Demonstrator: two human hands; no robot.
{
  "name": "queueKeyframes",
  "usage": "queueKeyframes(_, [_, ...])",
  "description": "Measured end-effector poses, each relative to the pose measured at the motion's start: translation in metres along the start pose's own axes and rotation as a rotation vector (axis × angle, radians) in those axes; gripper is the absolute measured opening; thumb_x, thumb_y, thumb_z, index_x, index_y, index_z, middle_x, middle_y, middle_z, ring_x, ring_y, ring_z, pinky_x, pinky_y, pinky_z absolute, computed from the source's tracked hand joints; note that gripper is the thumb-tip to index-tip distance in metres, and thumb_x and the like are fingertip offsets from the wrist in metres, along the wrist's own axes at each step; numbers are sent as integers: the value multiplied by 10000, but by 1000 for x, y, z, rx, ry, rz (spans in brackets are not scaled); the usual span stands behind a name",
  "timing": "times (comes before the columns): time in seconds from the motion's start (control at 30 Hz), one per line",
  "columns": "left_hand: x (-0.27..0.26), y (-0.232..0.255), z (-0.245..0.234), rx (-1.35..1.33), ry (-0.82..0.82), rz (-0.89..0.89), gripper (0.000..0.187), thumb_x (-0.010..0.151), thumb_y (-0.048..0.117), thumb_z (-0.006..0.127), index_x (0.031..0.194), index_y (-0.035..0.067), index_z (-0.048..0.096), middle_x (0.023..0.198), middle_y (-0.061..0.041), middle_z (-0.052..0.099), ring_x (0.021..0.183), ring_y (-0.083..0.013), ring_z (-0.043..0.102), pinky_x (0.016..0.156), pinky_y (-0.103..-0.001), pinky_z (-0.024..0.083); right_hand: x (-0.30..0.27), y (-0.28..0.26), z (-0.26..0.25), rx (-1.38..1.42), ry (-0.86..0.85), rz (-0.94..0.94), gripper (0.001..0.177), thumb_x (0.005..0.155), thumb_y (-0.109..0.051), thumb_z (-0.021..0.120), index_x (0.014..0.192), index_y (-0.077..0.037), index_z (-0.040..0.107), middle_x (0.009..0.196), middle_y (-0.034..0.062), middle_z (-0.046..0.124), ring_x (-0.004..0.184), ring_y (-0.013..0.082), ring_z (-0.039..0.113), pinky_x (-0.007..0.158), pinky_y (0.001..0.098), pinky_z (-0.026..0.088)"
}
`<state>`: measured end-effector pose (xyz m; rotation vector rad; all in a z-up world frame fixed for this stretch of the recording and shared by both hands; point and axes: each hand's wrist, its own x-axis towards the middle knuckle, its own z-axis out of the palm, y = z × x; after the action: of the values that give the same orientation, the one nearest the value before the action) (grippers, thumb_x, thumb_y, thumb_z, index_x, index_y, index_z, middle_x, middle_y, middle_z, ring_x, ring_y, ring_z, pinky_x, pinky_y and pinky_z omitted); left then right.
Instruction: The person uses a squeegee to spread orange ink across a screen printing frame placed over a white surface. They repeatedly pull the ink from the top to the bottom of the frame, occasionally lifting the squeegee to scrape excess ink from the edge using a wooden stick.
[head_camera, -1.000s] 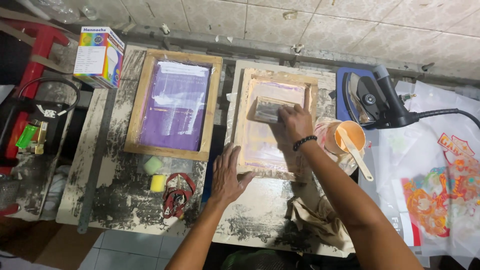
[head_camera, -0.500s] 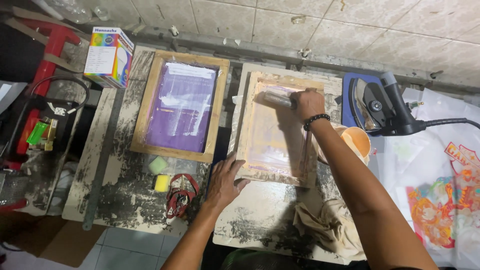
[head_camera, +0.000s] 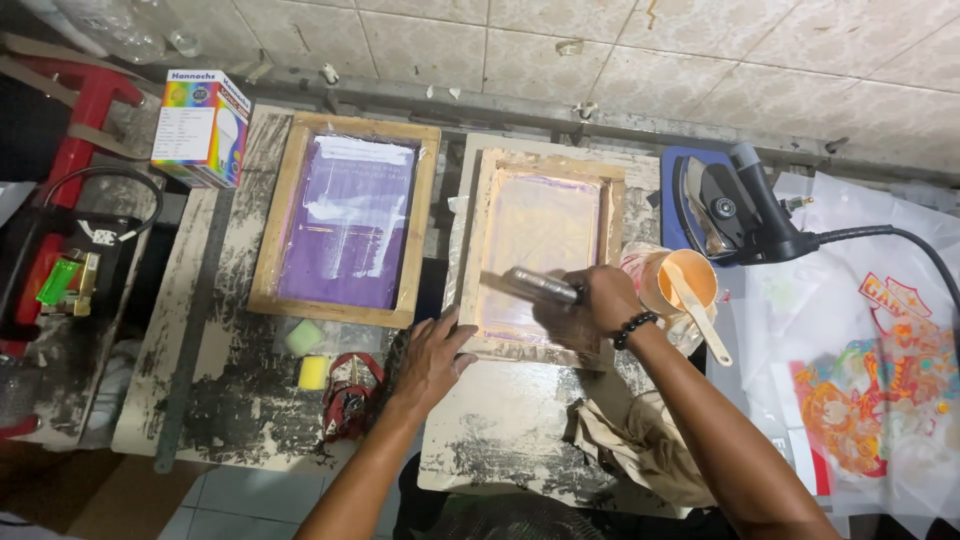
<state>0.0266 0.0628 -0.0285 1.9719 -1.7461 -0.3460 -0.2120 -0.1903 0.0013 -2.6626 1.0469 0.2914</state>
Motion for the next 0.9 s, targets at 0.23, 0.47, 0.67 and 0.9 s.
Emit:
queueKeyframes(0.23, [-1,-2,0,95,-18,108,448,852,341,780,1265,216,661,1437,-211,532,1295,-378,568,1103,-540,389,-58,-47,-110,788,210,272,252,722,-155,797,969,-137,756,864,101,764,911,262,705,835,426,545])
queueKeyframes(0.47, [-5,16,-24,135,-4,162,656,795,623,743,1281,198,630,1547,-240,405,1429,-409,442,1115,-577,362,-97,-63,-137,1217,397,299,263,772,-24,853,999,8,725,871,109,728,817,187,631,796,330,536])
queueKeyframes(0.67, [-9,7,-1,218,83,227,492,863,414,739,1273,167,625,1533,-212,415,1367,-405,500,1063,-593,412,-98,-31,-122,1209,477,265,268,765,-38,881,991,-74,740,802,40,703,759,109,627,735,268,537])
queueKeyframes(0.9, [1,-19,19,521,241,453,370,885,456,721,1151,233,592,1254,-30,574,1122,-242,616,945,-457,481,-112,-38,-113,1253,486,291,284,760,-4,889,997,-36,737,797,114,722,738,157,680,714,309,566])
